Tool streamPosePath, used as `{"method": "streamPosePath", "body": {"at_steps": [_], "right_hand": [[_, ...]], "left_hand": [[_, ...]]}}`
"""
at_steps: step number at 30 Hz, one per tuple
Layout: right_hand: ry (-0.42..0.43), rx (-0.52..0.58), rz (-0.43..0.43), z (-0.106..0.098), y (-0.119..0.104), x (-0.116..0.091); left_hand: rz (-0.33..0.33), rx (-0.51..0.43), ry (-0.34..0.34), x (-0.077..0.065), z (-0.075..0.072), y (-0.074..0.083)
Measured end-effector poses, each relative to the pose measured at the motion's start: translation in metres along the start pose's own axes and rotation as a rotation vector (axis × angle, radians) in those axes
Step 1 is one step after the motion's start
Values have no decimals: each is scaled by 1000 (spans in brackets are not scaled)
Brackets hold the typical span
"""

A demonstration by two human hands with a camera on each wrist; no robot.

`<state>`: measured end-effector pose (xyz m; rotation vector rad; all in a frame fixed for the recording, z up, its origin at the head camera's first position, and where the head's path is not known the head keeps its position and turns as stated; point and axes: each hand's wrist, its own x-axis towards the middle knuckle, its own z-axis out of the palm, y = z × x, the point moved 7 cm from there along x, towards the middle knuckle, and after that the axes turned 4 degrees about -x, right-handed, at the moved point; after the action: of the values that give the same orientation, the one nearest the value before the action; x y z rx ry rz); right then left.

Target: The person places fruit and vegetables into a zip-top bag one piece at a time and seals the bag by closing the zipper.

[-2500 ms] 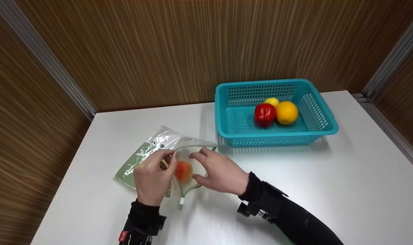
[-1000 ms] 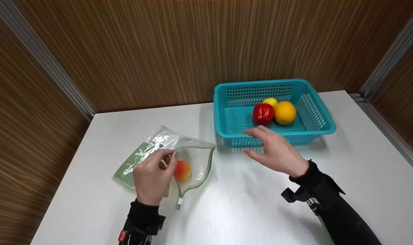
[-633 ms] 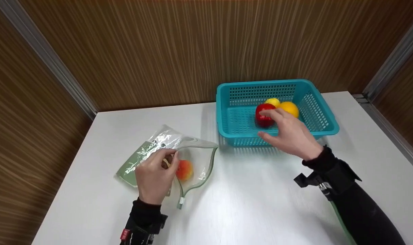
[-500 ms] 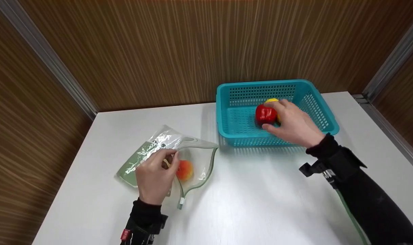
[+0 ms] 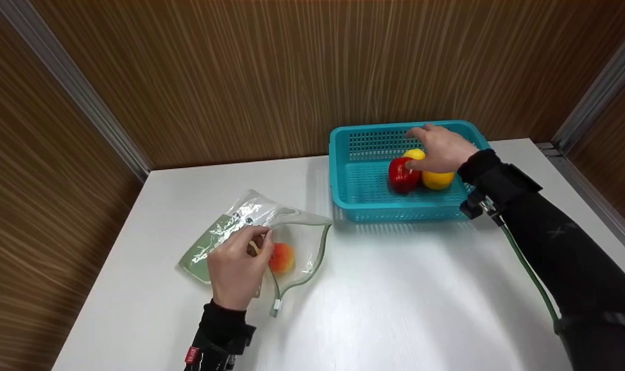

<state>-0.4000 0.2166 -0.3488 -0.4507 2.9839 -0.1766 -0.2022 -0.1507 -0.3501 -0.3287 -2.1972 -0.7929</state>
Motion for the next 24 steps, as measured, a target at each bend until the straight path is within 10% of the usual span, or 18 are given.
{"method": "streamPosePath", "body": {"at_steps": [11, 24], "right_hand": [[-126, -297, -129, 33, -4, 33], [-224, -394, -221, 62, -13, 46]], "left_hand": [[-15, 9, -2, -5, -3, 0], [9, 26, 18, -7, -7, 3]]}}
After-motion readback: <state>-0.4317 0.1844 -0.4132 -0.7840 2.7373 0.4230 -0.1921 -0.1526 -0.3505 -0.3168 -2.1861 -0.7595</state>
